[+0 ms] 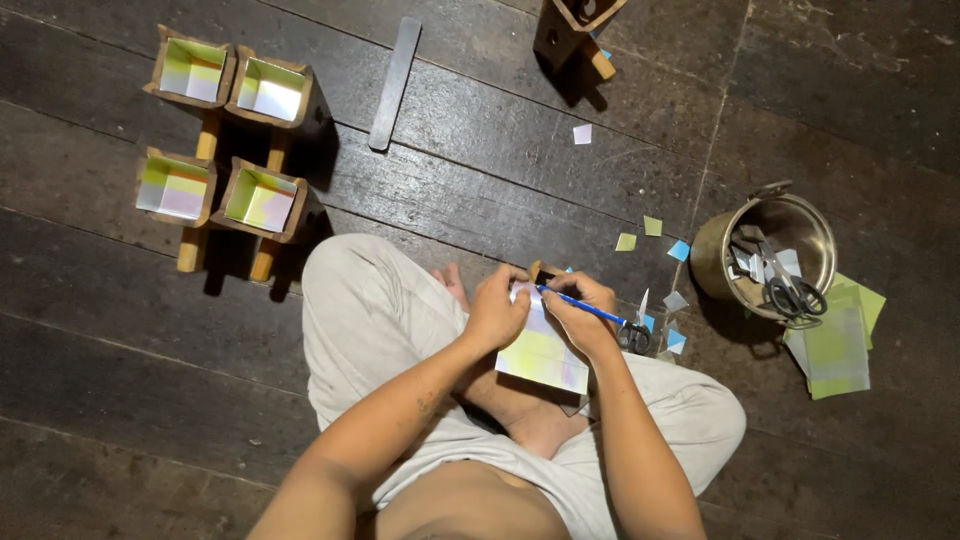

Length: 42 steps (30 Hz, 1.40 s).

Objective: Marking lines on small paper cards with a pen and cutting them with scissors while sitting on the floor.

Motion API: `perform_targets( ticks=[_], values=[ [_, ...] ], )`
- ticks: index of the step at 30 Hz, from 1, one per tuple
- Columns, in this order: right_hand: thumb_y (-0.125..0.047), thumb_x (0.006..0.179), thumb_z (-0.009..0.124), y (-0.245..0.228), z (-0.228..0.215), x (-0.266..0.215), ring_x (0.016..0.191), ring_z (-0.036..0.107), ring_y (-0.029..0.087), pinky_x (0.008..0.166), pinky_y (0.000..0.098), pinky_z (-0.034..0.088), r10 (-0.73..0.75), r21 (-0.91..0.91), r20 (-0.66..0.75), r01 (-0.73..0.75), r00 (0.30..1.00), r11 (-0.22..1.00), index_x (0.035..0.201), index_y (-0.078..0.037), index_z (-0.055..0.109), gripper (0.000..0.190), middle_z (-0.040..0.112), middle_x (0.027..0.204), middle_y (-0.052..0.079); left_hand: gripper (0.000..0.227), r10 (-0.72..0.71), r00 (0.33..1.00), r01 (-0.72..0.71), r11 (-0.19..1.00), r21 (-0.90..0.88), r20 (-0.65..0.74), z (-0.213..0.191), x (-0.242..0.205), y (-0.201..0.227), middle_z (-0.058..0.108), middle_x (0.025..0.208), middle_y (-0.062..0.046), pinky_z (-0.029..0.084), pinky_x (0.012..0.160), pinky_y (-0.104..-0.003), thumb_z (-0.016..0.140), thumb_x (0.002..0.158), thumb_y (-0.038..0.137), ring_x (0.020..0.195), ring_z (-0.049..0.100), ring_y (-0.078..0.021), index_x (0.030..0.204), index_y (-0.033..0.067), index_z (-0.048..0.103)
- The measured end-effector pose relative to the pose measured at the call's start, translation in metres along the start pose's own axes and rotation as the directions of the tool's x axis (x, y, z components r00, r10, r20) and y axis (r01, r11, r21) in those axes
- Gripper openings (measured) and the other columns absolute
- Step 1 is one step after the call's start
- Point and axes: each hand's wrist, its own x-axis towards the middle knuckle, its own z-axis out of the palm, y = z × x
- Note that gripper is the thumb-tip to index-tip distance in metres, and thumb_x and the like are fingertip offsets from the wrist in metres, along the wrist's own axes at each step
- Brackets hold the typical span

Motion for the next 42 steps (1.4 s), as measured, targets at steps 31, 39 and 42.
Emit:
perform_targets(
  ticks=[31,39,42],
  values=[
    [-0.013,0.078,0.081,-0.003,-0.004,0.005,0.093,0.075,0.03,0.084,0.0414,0.055,-0.035,-0.096,0.082,0.043,0.996,0.995,0.085,-0.007,0.074,0.012,0.078,0.091,0.012,0.021,0.033,0.999,-0.033,0.999,-0.006,-0.011,0.001,0.002,-0.003,0.073,0.103,-0.024,0.055,0.091,-0.05,0.065,0.089,0.012,0.106,0.069,-0.045,0.109,0.0041,0.068],
    [-0.008,0.078,0.081,-0.032,0.006,0.0,0.087,0.074,0.023,0.078,0.0377,0.058,0.088,0.037,-0.036,-0.087,0.995,0.996,0.089,-0.006,0.075,0.012,0.078,0.092,0.013,0.023,0.034,0.999,-0.034,0.999,0.011,-0.001,-0.001,0.001,0.005,0.072,0.103,-0.026,0.055,0.092,-0.05,0.063,0.09,0.011,0.106,0.069,-0.0454,0.11,0.0032,0.067],
    [0.0,0.081,0.078,-0.012,0.005,-0.007,0.077,0.066,0.019,0.065,0.0339,0.059,0.15,0.238,-0.183,-0.104,0.972,0.966,0.094,0.0,0.07,0.016,0.072,0.089,0.017,0.023,0.035,0.999,-0.035,0.999,0.011,0.001,0.0,-0.001,0.003,0.072,0.103,-0.026,0.054,0.092,-0.051,0.063,0.089,0.011,0.106,0.069,-0.0459,0.11,0.0023,0.067]
  ],
)
